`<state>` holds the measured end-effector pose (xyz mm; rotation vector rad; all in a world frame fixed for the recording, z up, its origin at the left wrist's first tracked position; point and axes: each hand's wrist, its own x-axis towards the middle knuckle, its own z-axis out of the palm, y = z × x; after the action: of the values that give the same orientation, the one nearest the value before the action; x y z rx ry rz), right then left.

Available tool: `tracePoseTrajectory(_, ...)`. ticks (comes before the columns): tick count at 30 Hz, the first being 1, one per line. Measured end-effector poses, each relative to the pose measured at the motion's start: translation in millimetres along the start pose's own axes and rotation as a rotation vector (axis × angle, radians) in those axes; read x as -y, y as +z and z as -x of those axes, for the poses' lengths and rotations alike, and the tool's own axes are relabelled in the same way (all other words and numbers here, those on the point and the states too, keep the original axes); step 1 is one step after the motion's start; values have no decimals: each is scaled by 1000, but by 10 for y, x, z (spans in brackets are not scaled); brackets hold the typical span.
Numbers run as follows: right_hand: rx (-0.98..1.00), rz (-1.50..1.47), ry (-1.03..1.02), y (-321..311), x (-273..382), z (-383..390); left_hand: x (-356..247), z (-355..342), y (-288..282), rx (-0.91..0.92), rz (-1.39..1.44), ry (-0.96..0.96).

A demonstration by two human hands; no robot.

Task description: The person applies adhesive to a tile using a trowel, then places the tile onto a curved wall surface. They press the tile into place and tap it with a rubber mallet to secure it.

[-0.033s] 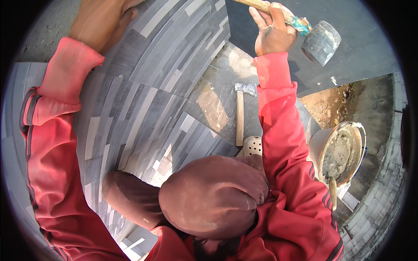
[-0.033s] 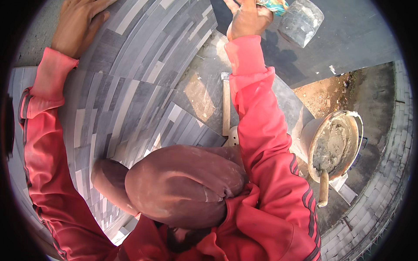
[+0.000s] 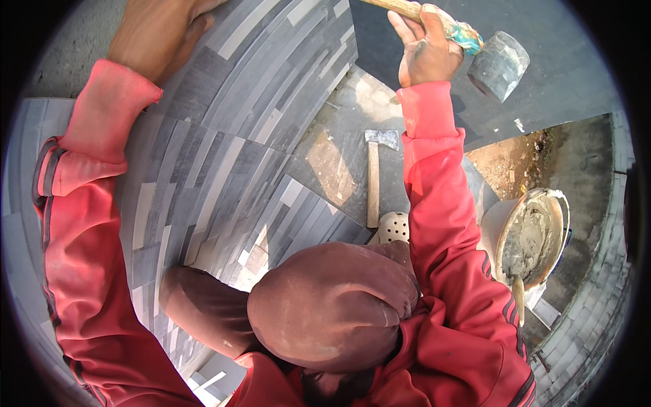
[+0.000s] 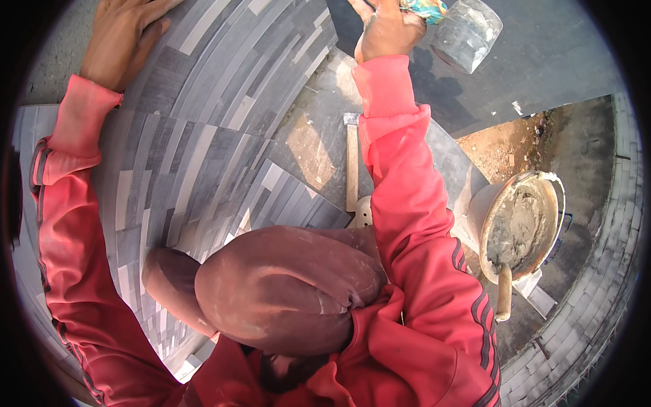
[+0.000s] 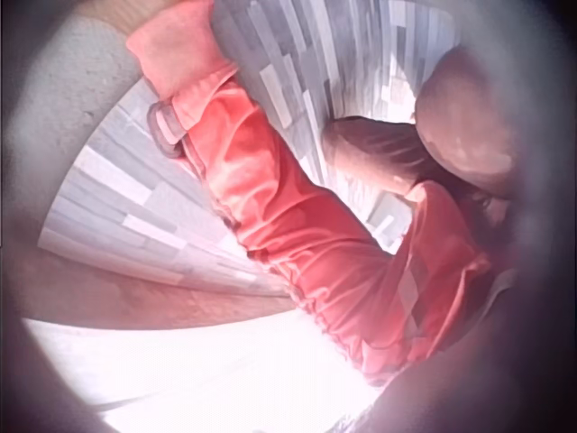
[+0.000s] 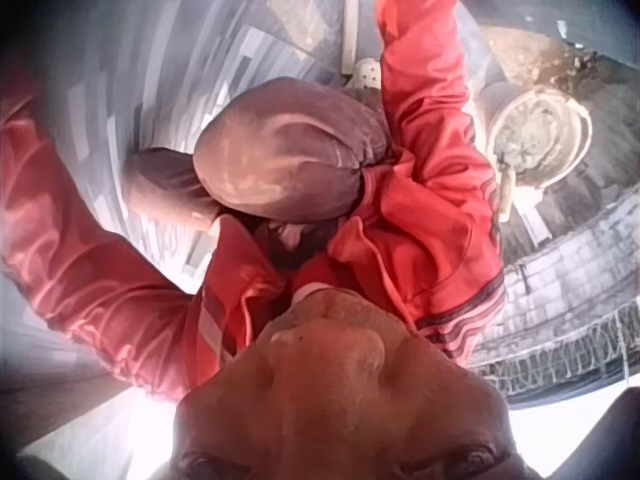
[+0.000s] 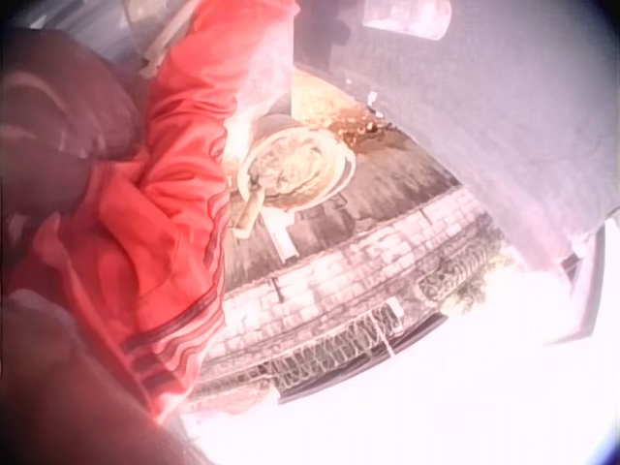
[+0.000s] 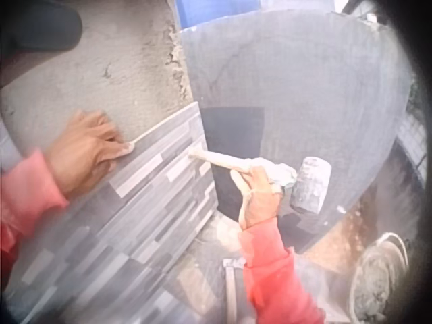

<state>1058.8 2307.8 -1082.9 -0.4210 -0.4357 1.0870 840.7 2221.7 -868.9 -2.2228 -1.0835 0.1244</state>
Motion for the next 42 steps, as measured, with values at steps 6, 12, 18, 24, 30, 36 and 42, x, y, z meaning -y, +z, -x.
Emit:
tracePoseTrajectory(6, 16, 18, -106, 136, 254, 178, 283, 103, 31, 13, 94, 54)
tracePoseTrajectory(12, 0, -57, -163, 598, 434, 439, 566, 358, -112, 36, 18, 84)
tracePoseTrajectory(18, 89, 20, -182, 730, 403, 589, 573, 448, -54, -13, -22, 77)
tracePoseTrajectory(24, 129, 39, -149, 804, 301, 678, 604, 501, -138, 26, -2, 96)
tracePoseTrajectory(30, 118, 61, -213, 681, 344, 623, 473, 416, 8, -50, -1, 115)
tracePoseTrajectory(36, 89, 82, -171, 522, 166, 703, 508, 557, 141, -37, -34, 102)
tracePoseTrajectory(42, 83, 94, -131, 513, 114, 951, 566, 695, 101, -27, -81, 72)
